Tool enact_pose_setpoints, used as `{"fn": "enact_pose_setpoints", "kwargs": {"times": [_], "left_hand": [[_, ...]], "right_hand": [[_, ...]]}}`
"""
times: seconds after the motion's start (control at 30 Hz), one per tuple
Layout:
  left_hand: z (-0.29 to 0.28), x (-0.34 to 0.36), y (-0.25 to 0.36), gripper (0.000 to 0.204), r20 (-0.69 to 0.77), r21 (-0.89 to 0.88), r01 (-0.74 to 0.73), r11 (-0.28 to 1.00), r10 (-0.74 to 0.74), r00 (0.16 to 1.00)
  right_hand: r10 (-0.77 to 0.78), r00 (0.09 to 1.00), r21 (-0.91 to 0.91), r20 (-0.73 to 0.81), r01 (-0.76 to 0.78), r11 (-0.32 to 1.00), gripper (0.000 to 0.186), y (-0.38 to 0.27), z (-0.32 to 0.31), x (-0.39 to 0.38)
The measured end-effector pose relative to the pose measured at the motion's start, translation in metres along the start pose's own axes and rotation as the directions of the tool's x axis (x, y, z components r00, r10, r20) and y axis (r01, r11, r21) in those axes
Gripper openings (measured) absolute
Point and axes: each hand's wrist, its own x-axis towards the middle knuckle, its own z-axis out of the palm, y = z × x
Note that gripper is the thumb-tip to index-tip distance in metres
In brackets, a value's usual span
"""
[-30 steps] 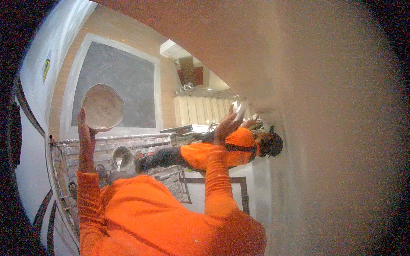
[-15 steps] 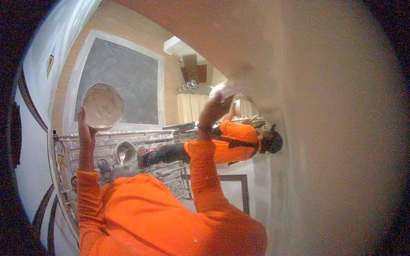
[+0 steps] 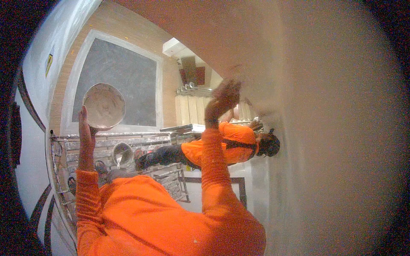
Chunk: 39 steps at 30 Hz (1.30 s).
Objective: The person holds a hawk in their left hand and uses a trowel in their right hand to apply plaster to a wall. They repeatedly scoop plaster from the hawk and spread it onto the wall surface in smooth strokes.
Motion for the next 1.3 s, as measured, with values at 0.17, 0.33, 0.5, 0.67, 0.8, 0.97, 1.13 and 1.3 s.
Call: {"fn": "enact_pose_setpoints", "kwargs": {"times": [0.17, 0.33, 0.5, 0.67, 0.8, 0.97, 1.13, 1.3], "left_hand": [[-0.009, 0.008, -0.002, 0.065, -0.041, -0.018, -0.037, 0.999, 0.036, 0.998], [-0.011, 0.007, -0.001, 0.067, -0.029, 0.031, -0.019, 0.999, 0.02, 0.999], [-0.006, 0.006, 0.001, 0.063, -0.034, -0.001, -0.016, 1.0, 0.016, 0.999], [-0.015, 0.002, 0.012, 0.06, -0.048, 0.014, -0.023, 1.0, 0.024, 0.999], [-0.017, 0.001, 0.011, 0.061, -0.035, 0.024, 0.004, 1.0, -0.003, 0.999], [-0.02, 0.002, 0.011, 0.064, -0.037, 0.046, -0.01, 0.999, 0.012, 0.999], [-0.02, 0.005, 0.004, 0.066, -0.064, 0.043, -0.015, 0.999, 0.018, 0.998], [-0.007, 0.01, -0.016, 0.067, -0.056, 0.018, -0.001, 1.0, 0.002, 0.998]], "right_hand": [[-0.098, 0.965, 0.348, 0.243, 0.007, 0.937, 0.043, -0.061, -0.026, -0.045], [0.685, 0.716, 0.513, 0.134, -0.642, 0.57, 0.041, 0.009, -0.028, -0.044], [0.423, 0.88, 0.107, 0.216, -0.452, 0.886, 0.024, 0.135, 0.003, -0.01], [0.705, 0.656, 0.532, 0.269, -0.711, 0.459, 0.02, -0.012, -0.021, 0.055], [0.538, 0.834, 0.538, 0.121, -0.511, 0.671, 0.045, -0.127, -0.048, 0.054], [0.151, 0.962, 0.417, 0.229, -0.237, 0.877, 0.05, -0.144, -0.097, 0.043], [0.074, 0.997, 0.09, 0.011, -0.075, 0.993, 0.049, -0.056, -0.042, -0.007], [0.112, 0.993, -0.1, 0.022, -0.11, 0.989, 0.051, -0.009, 0.038, -0.053]]}}
